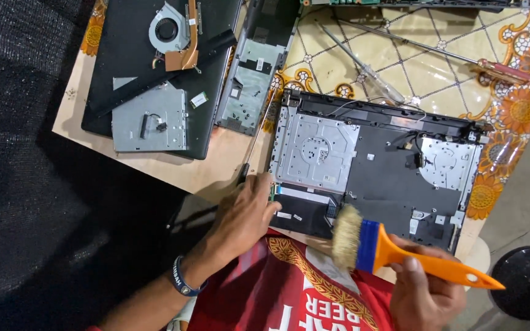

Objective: The person uses a brush to clean a green circuit board and the interior of a disassembled laptop chassis. They brush both sides of the circuit board, then brush the chassis interior and handle internal wires and a metal shield.

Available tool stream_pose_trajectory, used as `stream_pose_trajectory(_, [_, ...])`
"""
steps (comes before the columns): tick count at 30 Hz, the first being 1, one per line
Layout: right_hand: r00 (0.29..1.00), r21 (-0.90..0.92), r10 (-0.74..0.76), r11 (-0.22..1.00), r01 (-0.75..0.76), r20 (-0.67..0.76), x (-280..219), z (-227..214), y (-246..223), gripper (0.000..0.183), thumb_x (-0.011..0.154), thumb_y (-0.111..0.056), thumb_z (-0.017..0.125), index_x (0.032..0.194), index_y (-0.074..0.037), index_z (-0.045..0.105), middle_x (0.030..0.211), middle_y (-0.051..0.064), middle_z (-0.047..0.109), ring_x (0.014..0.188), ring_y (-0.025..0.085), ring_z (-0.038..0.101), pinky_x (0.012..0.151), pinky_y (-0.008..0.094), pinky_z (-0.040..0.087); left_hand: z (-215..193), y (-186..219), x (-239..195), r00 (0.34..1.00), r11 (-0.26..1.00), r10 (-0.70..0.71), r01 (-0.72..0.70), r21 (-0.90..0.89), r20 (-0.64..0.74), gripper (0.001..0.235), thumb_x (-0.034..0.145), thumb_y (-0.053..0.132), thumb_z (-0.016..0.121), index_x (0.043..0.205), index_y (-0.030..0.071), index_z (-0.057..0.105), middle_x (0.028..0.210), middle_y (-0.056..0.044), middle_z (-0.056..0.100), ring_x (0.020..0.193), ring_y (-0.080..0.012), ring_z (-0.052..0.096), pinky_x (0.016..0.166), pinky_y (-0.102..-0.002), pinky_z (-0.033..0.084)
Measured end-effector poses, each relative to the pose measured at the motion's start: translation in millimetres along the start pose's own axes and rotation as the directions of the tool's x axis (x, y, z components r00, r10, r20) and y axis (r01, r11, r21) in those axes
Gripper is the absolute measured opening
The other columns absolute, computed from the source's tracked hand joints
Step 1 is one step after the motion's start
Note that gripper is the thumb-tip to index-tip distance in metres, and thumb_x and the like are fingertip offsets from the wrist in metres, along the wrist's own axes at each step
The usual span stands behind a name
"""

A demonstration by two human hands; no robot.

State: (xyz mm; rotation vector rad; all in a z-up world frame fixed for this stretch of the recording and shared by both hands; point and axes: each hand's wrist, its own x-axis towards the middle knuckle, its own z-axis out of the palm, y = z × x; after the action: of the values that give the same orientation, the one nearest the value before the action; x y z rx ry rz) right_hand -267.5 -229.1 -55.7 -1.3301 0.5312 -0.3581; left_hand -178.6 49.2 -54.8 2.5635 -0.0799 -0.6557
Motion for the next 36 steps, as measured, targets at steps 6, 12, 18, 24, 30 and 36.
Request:
stream_pose_trajectory(6, [0.997,-0.118,0.077,0.990,-0.074,0.016,-2,29,-5,0.020,0.099,-0.012,0.064,0.115,0.000,0.058,0.110,0.025,0.071,0.100,0.034,0.075,0.084,0.038,0.063,6,-5,-3,0.971,0.981,0.195,-0.192,0.037,-0.138,0.035,0.098,0.012,0.067,0.126,0.002,0.049,0.100,-0.014,0.061,0.068,-0.0191,0.063,0.051,-0.027,0.060])
stream_pose_trajectory(12, [0.984,-0.127,0.151,0.982,-0.138,0.094,3,27,7,0.020,0.099,-0.014,0.063,0.115,-0.003,0.059,0.114,0.022,0.073,0.107,0.032,0.074,0.078,0.039,0.062,18,-9,2,0.944,0.967,0.252,-0.237,0.093,-0.214,0.040,0.093,0.007,0.068,0.128,-0.004,0.052,0.102,-0.018,0.066,0.083,-0.0266,0.069,0.072,-0.032,0.064])
stream_pose_trajectory(18, [0.980,-0.109,0.173,0.981,-0.162,0.095,5,22,11,0.020,0.100,-0.015,0.063,0.117,-0.004,0.059,0.116,0.020,0.072,0.111,0.034,0.074,0.079,0.040,0.063,17,-9,-1,0.930,0.965,0.260,-0.243,0.096,-0.260,0.032,0.087,0.000,0.065,0.117,-0.001,0.055,0.090,-0.013,0.062,0.072,-0.0219,0.062,0.061,-0.031,0.059])
stream_pose_trajectory(24, [0.992,-0.126,0.089,0.989,-0.078,0.086,2,40,-10,0.019,0.100,-0.012,0.063,0.115,-0.002,0.058,0.112,0.023,0.073,0.099,0.031,0.074,0.075,0.035,0.062,23,-11,-17,0.997,1.000,0.019,-0.020,-0.013,-0.077,0.084,0.097,0.033,0.069,0.156,-0.005,0.023,0.154,-0.035,0.036,0.140,-0.0495,0.041,0.105,-0.051,0.050])
stream_pose_trajectory(30, [0.955,-0.277,-0.145,0.936,0.217,0.258,-3,67,-40,0.022,0.101,-0.002,0.060,0.120,0.004,0.050,0.116,0.027,0.069,0.111,0.037,0.073,0.100,0.044,0.064,27,-9,-35,0.997,0.988,-0.078,0.073,-0.139,-0.027,0.076,0.101,0.033,0.059,0.159,0.000,0.022,0.159,-0.028,0.033,0.148,-0.0468,0.030,0.111,-0.056,0.041])
stream_pose_trajectory(36, [0.659,-0.340,-0.422,0.613,0.713,0.623,4,96,-81,0.033,0.091,0.008,0.073,0.121,0.007,0.060,0.121,0.024,0.072,0.107,0.036,0.078,0.090,0.040,0.067,15,4,-48,0.994,0.995,-0.037,0.027,-0.101,-0.099,0.063,0.098,0.031,0.065,0.147,0.002,0.039,0.146,-0.023,0.048,0.113,-0.0387,0.065,0.085,-0.046,0.062])
